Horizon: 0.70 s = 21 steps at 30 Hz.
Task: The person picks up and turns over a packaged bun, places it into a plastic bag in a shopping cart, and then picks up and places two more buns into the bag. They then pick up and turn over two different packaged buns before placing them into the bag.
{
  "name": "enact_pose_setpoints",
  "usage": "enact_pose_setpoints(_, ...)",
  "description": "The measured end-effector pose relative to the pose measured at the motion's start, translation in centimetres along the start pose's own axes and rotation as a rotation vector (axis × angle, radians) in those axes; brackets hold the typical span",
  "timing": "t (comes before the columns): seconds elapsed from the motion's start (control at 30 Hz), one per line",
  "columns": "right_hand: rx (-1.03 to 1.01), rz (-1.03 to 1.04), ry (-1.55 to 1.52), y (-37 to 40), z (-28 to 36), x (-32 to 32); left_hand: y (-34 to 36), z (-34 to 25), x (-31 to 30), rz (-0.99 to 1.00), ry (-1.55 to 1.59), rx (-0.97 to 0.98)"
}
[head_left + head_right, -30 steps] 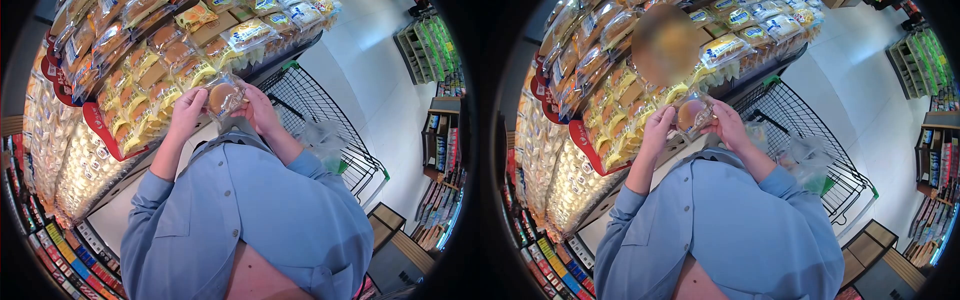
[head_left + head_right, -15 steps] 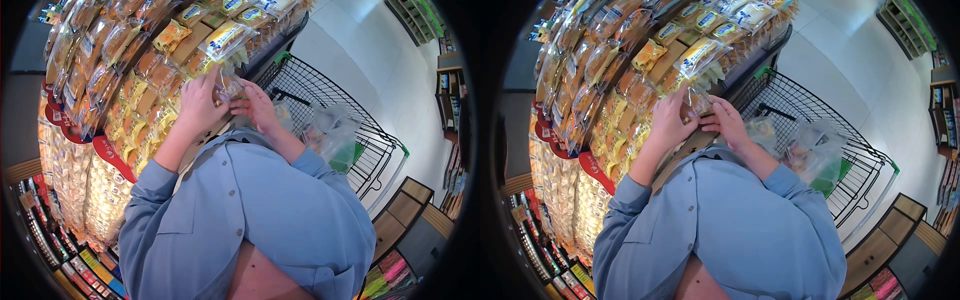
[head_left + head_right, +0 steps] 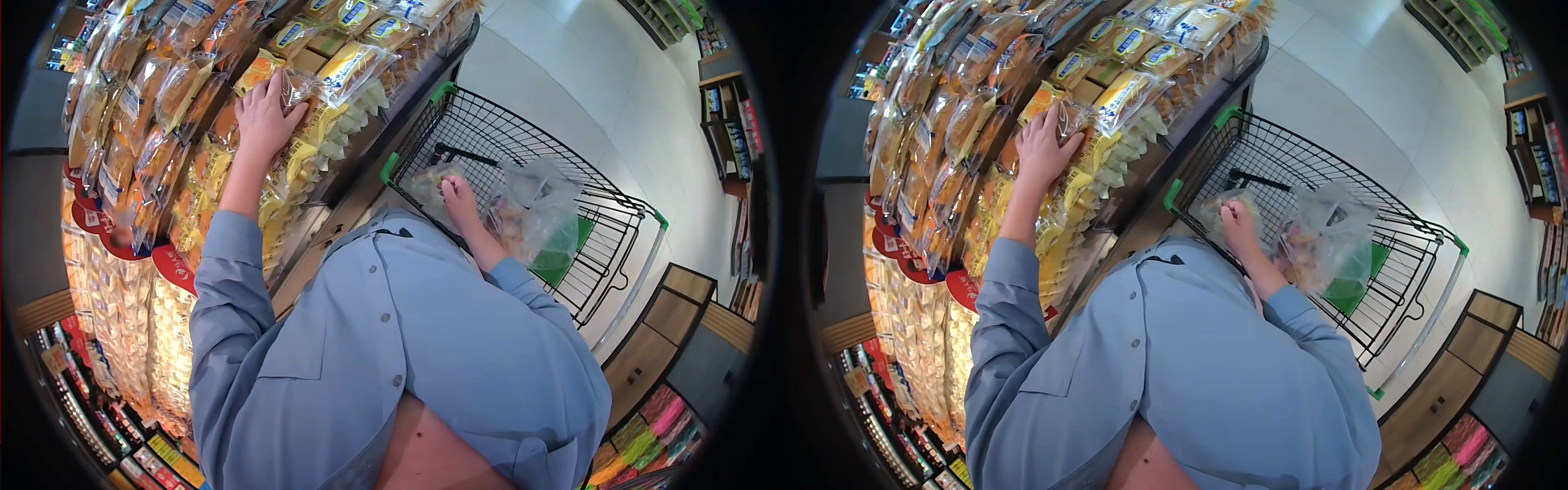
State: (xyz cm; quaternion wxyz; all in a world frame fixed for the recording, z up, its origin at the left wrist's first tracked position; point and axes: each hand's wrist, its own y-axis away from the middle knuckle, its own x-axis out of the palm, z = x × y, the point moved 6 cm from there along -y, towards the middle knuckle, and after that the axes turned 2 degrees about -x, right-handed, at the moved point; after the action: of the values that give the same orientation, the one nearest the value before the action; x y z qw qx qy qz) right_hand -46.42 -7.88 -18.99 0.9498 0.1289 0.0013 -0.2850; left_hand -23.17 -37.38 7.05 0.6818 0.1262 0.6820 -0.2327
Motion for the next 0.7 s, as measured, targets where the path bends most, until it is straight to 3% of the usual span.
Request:
enact_pose_setpoints(0.17,0.004,-0.096,0.390,1.8,-3.3,-3.3,0.2,0.4,2.3,-0.035,-0.064,-0.004)
enact_pose_setpoints(0.23,0.020,-0.131,0.461,2.1,-4.9,-4.3,0.4,-0.2,2.0,-0.171,-0.114,0.044)
enact_pose_setpoints(0.33,0.137,-0.037,0.483,1.6,-5.9,-4.3,1.0,-1.7,0.1,-0.212,-0.106,0.074)
enact_pose_setpoints(0.4,0.338,0.169,0.366,2.4,-5.1,-4.0,2.2,-4.2,-2.2,-0.236,0.044,0.183)
enact_pose_setpoints(0.43,0.359,0.154,0.360,2.3,-6.2,-4.5,3.0,-5.8,-3.6,-0.269,0.196,0.268)
enact_pose_setpoints(0.47,0.232,0.289,0.541,2.0,-7.1,-4.2,3.8,-7.8,-4.9,-0.277,0.339,0.371)
enact_pose_setpoints(0.5,0.096,0.430,0.720,2.1,-8.3,-3.6,5.0,-9.4,-5.3,-0.264,0.348,0.377)
enact_pose_setpoints(0.57,0.045,0.399,0.640,2.5,-9.7,-3.4,7.3,-12.9,-4.9,-0.017,0.613,0.496)
enact_pose_setpoints(0.63,-0.086,0.204,0.725,2.2,-8.9,-3.3,9.2,-15.4,-2.5,0.162,0.650,0.563)
enact_pose_setpoints(0.7,-0.003,0.251,0.682,1.7,-8.8,-3.0,11.5,-16.8,1.3,0.237,0.656,0.581)
